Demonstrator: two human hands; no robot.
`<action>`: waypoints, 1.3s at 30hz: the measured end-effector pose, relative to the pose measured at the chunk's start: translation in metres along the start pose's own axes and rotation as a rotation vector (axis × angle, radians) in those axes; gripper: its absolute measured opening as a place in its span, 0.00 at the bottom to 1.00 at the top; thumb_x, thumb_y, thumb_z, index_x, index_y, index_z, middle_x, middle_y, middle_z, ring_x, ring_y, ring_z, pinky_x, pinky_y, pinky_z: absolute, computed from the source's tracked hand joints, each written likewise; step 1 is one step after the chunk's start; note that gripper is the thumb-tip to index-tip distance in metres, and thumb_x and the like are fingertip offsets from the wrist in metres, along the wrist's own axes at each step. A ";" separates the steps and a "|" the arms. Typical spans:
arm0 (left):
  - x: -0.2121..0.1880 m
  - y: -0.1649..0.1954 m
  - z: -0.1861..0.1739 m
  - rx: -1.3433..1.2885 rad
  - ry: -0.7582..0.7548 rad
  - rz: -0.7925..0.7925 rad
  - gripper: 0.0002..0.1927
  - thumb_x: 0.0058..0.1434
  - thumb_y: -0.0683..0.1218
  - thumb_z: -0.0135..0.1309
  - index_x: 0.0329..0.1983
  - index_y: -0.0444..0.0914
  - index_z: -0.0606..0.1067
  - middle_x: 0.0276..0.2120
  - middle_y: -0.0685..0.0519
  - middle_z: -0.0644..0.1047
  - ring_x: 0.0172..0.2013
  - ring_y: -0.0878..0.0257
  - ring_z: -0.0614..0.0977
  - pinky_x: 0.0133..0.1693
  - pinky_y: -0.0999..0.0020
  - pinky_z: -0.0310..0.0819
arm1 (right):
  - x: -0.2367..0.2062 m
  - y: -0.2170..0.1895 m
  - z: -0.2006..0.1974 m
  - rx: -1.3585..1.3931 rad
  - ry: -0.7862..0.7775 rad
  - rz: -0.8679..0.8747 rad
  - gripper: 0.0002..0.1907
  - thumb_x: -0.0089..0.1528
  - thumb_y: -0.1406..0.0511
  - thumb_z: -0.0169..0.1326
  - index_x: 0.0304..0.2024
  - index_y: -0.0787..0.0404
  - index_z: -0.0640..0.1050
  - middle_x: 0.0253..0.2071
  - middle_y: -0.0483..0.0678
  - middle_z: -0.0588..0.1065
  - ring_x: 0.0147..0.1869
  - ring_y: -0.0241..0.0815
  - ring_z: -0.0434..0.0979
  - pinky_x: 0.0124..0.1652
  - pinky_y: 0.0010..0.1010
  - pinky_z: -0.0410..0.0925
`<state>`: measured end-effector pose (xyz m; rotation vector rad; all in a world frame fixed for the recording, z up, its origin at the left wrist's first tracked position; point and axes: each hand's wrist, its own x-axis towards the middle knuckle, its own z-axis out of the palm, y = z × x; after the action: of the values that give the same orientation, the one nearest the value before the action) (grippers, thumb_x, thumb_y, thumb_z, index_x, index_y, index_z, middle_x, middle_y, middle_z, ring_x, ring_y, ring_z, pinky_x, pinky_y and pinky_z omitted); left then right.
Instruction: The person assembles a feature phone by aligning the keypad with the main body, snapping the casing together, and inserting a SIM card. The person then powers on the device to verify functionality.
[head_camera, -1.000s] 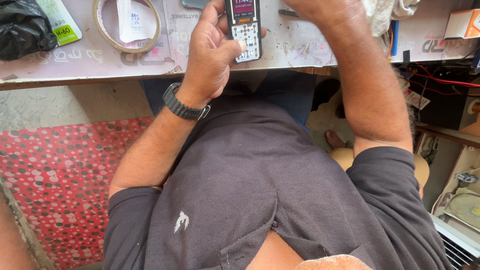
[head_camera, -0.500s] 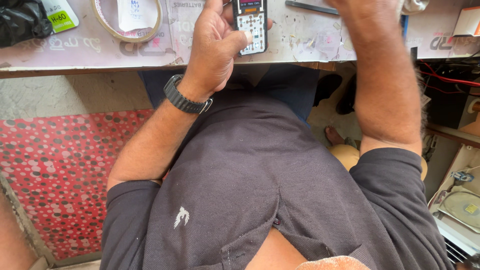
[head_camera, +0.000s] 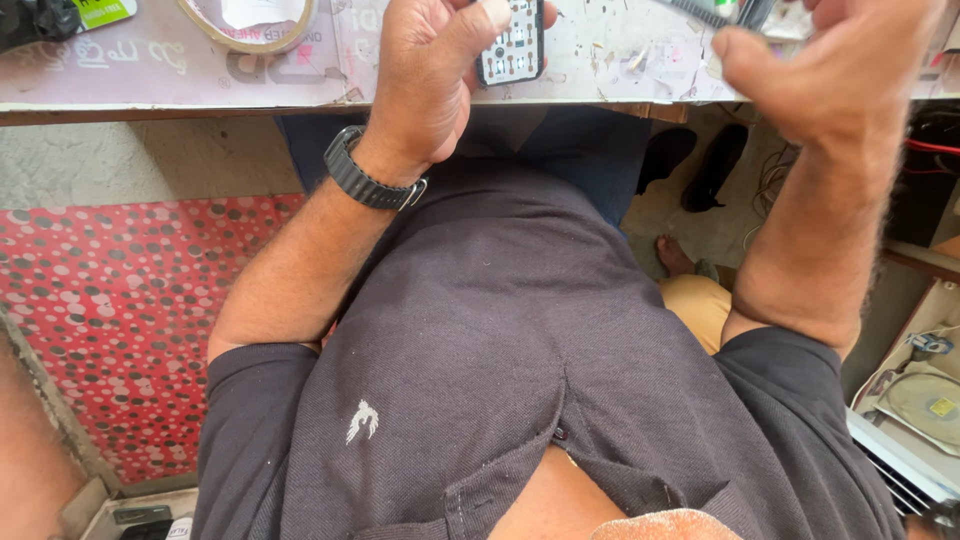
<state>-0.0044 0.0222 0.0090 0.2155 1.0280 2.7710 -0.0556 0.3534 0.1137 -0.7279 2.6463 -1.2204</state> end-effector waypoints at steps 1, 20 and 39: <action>0.000 0.001 0.001 -0.005 0.004 -0.002 0.09 0.77 0.39 0.49 0.53 0.30 0.76 0.48 0.40 0.82 0.45 0.59 0.86 0.50 0.63 0.86 | -0.005 0.000 0.002 0.015 0.005 -0.021 0.22 0.59 0.71 0.68 0.50 0.70 0.71 0.42 0.49 0.68 0.40 0.38 0.67 0.39 0.29 0.64; -0.002 0.009 0.019 0.248 0.041 0.042 0.05 0.72 0.34 0.60 0.47 0.32 0.77 0.41 0.49 0.82 0.38 0.61 0.87 0.37 0.66 0.88 | -0.027 -0.013 0.059 0.159 0.099 -0.222 0.25 0.59 0.74 0.71 0.51 0.73 0.69 0.49 0.53 0.72 0.50 0.40 0.79 0.53 0.30 0.77; -0.008 0.017 0.040 0.105 0.131 -0.048 0.06 0.70 0.31 0.58 0.47 0.31 0.76 0.37 0.48 0.81 0.35 0.61 0.85 0.35 0.66 0.84 | -0.041 0.019 0.137 0.786 0.415 -0.154 0.52 0.54 0.70 0.74 0.72 0.61 0.56 0.63 0.49 0.70 0.66 0.42 0.74 0.64 0.37 0.71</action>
<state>0.0097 0.0330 0.0501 0.0228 1.1953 2.7217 0.0163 0.2904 0.0059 -0.5712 2.0579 -2.4459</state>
